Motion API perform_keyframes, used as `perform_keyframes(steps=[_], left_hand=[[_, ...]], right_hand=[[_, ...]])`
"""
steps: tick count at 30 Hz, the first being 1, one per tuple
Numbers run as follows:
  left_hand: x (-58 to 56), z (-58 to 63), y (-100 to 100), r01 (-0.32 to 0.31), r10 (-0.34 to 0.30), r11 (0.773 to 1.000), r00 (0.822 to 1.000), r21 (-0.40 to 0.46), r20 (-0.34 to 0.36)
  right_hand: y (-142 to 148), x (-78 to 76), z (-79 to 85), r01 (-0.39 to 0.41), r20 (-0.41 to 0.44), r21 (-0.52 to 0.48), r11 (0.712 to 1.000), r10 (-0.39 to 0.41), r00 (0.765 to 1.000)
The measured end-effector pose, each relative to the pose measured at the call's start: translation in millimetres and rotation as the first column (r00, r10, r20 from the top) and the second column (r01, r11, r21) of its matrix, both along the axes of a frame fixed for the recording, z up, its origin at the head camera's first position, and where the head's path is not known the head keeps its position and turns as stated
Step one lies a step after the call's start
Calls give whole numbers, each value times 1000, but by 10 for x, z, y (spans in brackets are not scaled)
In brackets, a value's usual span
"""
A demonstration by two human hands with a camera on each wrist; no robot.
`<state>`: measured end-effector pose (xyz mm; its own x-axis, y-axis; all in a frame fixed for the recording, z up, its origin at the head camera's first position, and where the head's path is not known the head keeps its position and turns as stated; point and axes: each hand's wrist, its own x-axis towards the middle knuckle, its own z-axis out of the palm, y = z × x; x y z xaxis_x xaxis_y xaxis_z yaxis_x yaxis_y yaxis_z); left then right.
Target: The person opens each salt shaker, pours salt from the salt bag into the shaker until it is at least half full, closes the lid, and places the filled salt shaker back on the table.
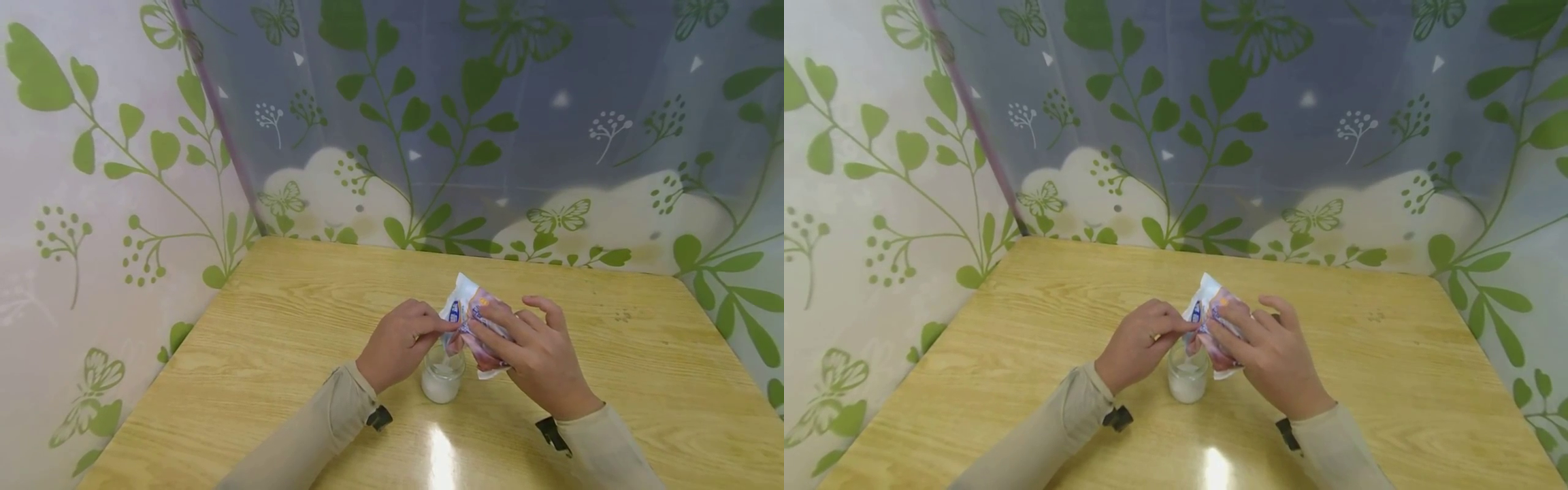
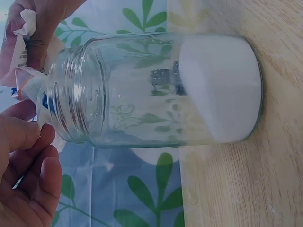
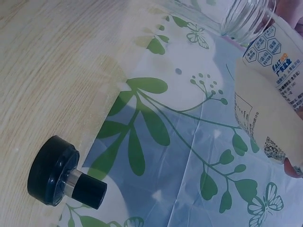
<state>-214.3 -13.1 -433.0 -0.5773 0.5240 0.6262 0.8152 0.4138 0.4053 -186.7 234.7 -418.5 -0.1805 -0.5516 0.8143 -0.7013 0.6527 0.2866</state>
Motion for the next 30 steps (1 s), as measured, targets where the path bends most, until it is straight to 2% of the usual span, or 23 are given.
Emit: perform_keyframes(steps=[19,27,30], left_hand=[[6,-5,38,-2,3,1000,1000,26,-28],[9,4,71,-19,19,1000,1000,8,14],[6,-8,70,-21,21,1000,1000,5,6]], right_hand=[[12,15,47,8,-9,12,1000,-8,1000],[31,15,29,-8,16,43,999,8,1000],[32,19,24,-13,26,44,999,12,1000]])
